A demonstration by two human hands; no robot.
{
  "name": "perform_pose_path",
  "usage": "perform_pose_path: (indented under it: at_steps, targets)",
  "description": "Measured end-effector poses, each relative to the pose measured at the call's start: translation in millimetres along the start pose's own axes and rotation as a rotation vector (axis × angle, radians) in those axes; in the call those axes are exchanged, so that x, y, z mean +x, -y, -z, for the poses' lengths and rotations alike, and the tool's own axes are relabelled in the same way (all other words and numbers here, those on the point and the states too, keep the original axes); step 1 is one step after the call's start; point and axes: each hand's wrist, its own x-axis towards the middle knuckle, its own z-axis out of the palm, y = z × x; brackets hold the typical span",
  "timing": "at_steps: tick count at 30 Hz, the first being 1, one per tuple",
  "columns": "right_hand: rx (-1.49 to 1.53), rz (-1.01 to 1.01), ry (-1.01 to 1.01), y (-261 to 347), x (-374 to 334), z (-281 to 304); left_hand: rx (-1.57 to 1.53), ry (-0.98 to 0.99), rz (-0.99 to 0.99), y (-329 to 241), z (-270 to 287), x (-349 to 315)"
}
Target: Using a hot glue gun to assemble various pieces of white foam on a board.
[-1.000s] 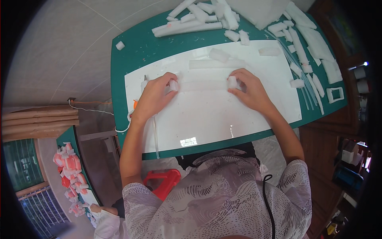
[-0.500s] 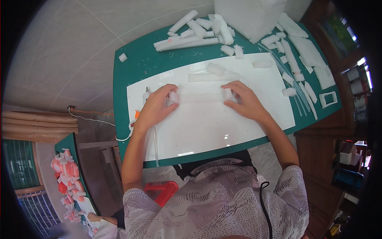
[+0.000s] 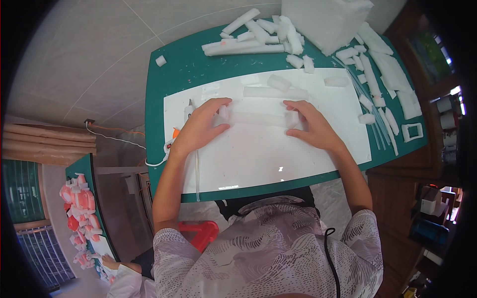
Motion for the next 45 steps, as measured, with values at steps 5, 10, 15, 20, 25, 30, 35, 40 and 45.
perform_pose_path:
  at_steps: [5,10,15,20,25,30,35,40,45]
  targets:
    - [0.024,0.015,0.009,2.6,-3.7,6.8,0.001,-0.067,-0.109,-8.6,15.7,-8.2]
    - [0.131,-0.005,0.015,0.6,-16.0,34.4,-0.124,-0.309,-0.081,-0.7,50.8,-37.7]
    - [0.076,-0.092,-0.171,-9.6,-14.8,52.0,-0.327,-0.508,0.016,23.4,50.5,-73.2]
    - [0.141,-0.143,-0.432,-33.3,-15.2,63.8,-0.447,-0.532,-0.054,48.2,44.8,-108.0]
    - [0.187,-0.086,-0.629,-30.4,-16.1,80.5,-0.400,-0.615,0.106,57.9,31.0,-130.0]
    - [0.743,-0.095,-0.980,-19.6,-41.7,130.7,-0.406,-0.724,0.138,52.2,25.3,-146.4]
    - [1.253,0.101,-0.800,-38.5,-87.7,166.2,-0.369,-0.691,0.155,68.5,23.7,-164.5]
    - [1.244,0.028,-0.847,-44.9,-85.6,148.5,-0.305,-0.815,0.135,60.4,18.7,-159.6]
    - [1.172,-0.049,-0.824,-41.1,-71.6,131.8,-0.507,-0.713,0.075,65.6,22.2,-169.2]
